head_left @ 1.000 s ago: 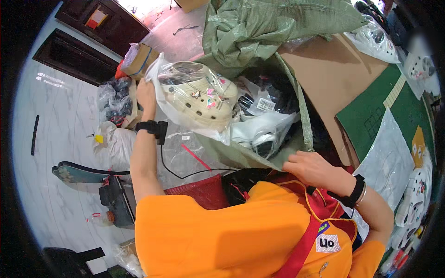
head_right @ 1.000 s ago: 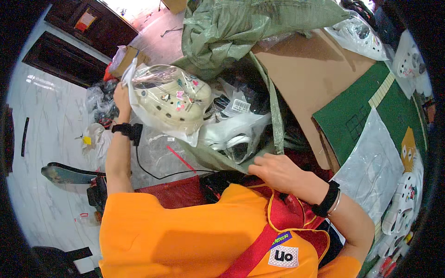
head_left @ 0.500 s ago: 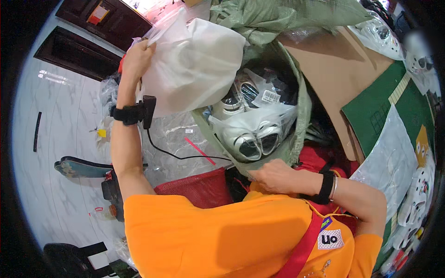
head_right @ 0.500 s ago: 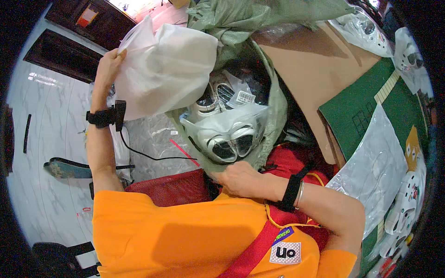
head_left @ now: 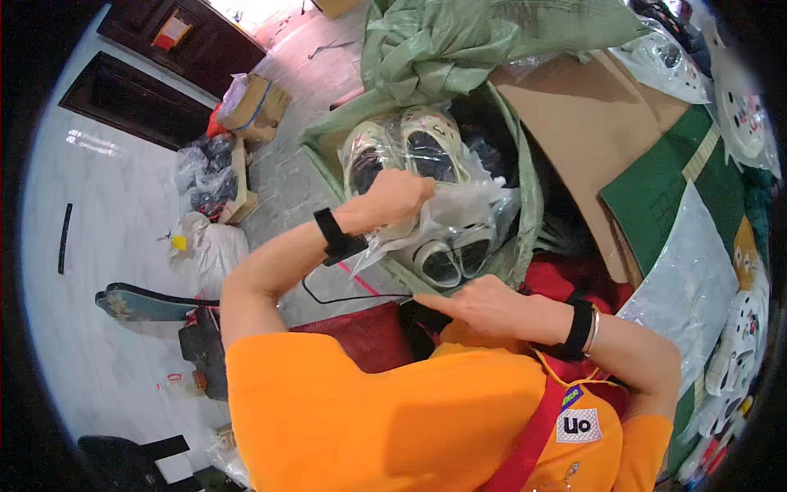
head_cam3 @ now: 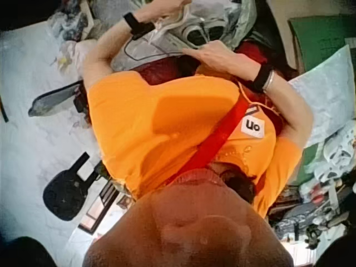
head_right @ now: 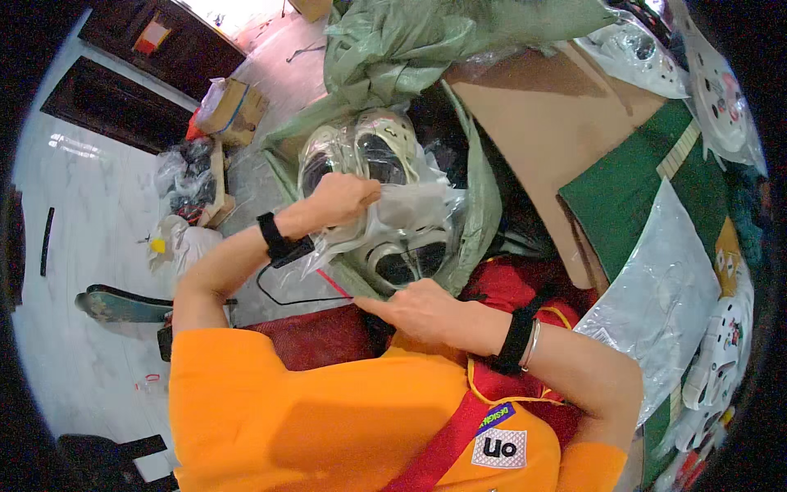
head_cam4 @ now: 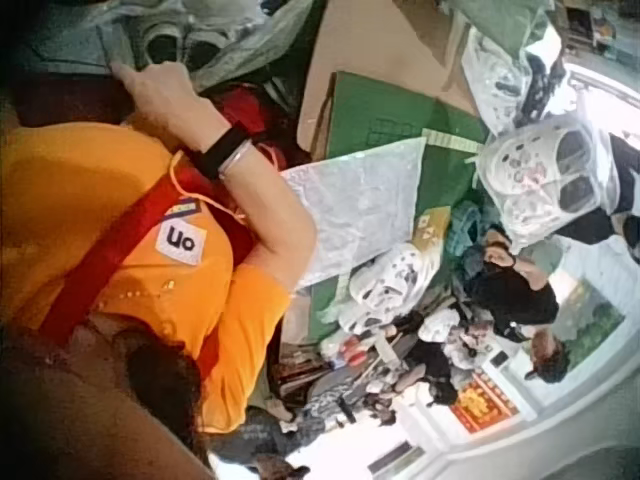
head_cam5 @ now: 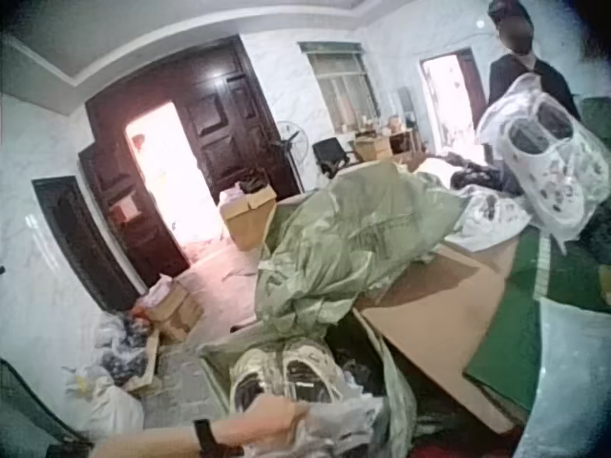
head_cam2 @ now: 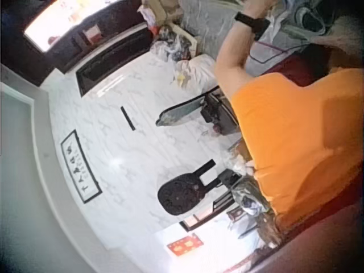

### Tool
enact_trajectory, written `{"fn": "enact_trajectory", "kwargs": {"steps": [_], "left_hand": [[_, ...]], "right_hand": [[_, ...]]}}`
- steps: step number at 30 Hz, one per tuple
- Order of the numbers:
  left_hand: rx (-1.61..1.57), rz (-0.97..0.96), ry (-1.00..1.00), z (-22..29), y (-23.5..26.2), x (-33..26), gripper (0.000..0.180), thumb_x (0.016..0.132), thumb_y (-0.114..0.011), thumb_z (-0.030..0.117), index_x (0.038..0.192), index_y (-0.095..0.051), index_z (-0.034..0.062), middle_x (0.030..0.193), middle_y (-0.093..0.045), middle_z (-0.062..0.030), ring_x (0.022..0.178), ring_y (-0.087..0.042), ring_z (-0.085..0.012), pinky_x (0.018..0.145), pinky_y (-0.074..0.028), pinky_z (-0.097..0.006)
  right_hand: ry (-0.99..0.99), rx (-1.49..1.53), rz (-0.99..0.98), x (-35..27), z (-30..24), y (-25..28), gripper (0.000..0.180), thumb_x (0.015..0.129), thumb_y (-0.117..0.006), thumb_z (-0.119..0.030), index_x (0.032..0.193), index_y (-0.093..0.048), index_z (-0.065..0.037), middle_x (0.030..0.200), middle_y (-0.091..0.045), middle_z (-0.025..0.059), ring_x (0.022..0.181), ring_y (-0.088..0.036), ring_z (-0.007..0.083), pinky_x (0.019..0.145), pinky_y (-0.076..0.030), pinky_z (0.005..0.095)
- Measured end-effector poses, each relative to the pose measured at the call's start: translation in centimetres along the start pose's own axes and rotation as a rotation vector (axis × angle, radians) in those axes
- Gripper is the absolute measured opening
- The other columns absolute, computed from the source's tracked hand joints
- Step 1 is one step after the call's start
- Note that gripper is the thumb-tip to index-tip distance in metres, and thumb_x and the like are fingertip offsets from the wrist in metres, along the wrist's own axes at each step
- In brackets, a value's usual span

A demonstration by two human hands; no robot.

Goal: Packaging pairs of shoes into plastic bags and placing them into a large collection bag.

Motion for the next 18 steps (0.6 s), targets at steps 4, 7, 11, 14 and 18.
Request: {"fn": "enact_trajectory", "kwargs": {"steps": [4,7,11,14,18], "left_hand": [[0.23,0.275,-0.079,2.4,-0.6,1.4,0.051,0.076,-0.061,0.045,0.119,-0.047,0.0214,0.129,-0.039,-0.0188,0.121,-0.032,-0.0393,0.089,-0.027,-0.063],[0.299,0.224,-0.02,1.3,-1.9,2.3,0.086,0.07,-0.063,0.055,0.139,-0.02,0.0294,0.141,-0.025,-0.0198,0.128,-0.019,-0.047,0.093,-0.014,-0.071],[0.224,0.186,0.361,-3.9,-0.5,3.2,0.087,0.075,-0.049,0.062,0.141,-0.016,0.0162,0.141,-0.024,-0.02,0.13,-0.021,-0.0411,0.095,-0.015,-0.069],[0.113,0.057,0.35,-5.1,-1.3,1.9,0.084,0.079,-0.045,0.06,0.14,-0.017,0.0093,0.141,-0.021,-0.0234,0.129,-0.019,-0.0438,0.095,-0.013,-0.069],[0.151,-0.011,0.129,-10.1,-7.3,-1.0,0.083,0.08,-0.043,0.06,0.138,-0.021,0.0047,0.141,-0.016,-0.0285,0.126,-0.019,-0.0492,0.101,-0.01,-0.061]], "right_hand": [[-0.077,0.039,0.04,-0.5,0.6,-0.3,0.058,0.074,-0.053,-0.011,0.128,-0.034,-0.002,0.063,-0.059,0.0142,0.056,-0.061,0.0296,0.046,-0.045,0.0418],[-0.083,0.043,0.037,-0.3,0.7,0.0,0.059,0.074,-0.054,-0.012,0.128,-0.034,-0.001,0.063,-0.059,0.0148,0.056,-0.061,0.0303,0.047,-0.045,0.0423],[-0.068,0.043,-0.008,-1.1,0.5,0.2,0.062,0.072,-0.058,-0.015,0.128,-0.034,0.0,0.062,-0.059,0.0152,0.056,-0.061,0.0301,0.046,-0.045,0.0417],[-0.088,0.047,0.052,-1.9,1.3,-0.1,0.061,0.07,-0.059,-0.016,0.125,-0.037,-0.001,0.062,-0.059,0.0149,0.057,-0.061,0.0311,0.046,-0.045,0.0426],[-0.077,0.036,0.013,-1.1,0.8,-0.1,0.055,0.07,-0.061,-0.02,0.119,-0.042,-0.005,0.062,-0.059,0.0155,0.059,-0.061,0.0327,0.048,-0.045,0.0438]]}}
Point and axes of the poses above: each hand's wrist, its own x-axis towards the middle knuckle, its own y-axis out of the back of the hand, z = x × y, the point moved 5 cm from there along x, towards the middle knuckle
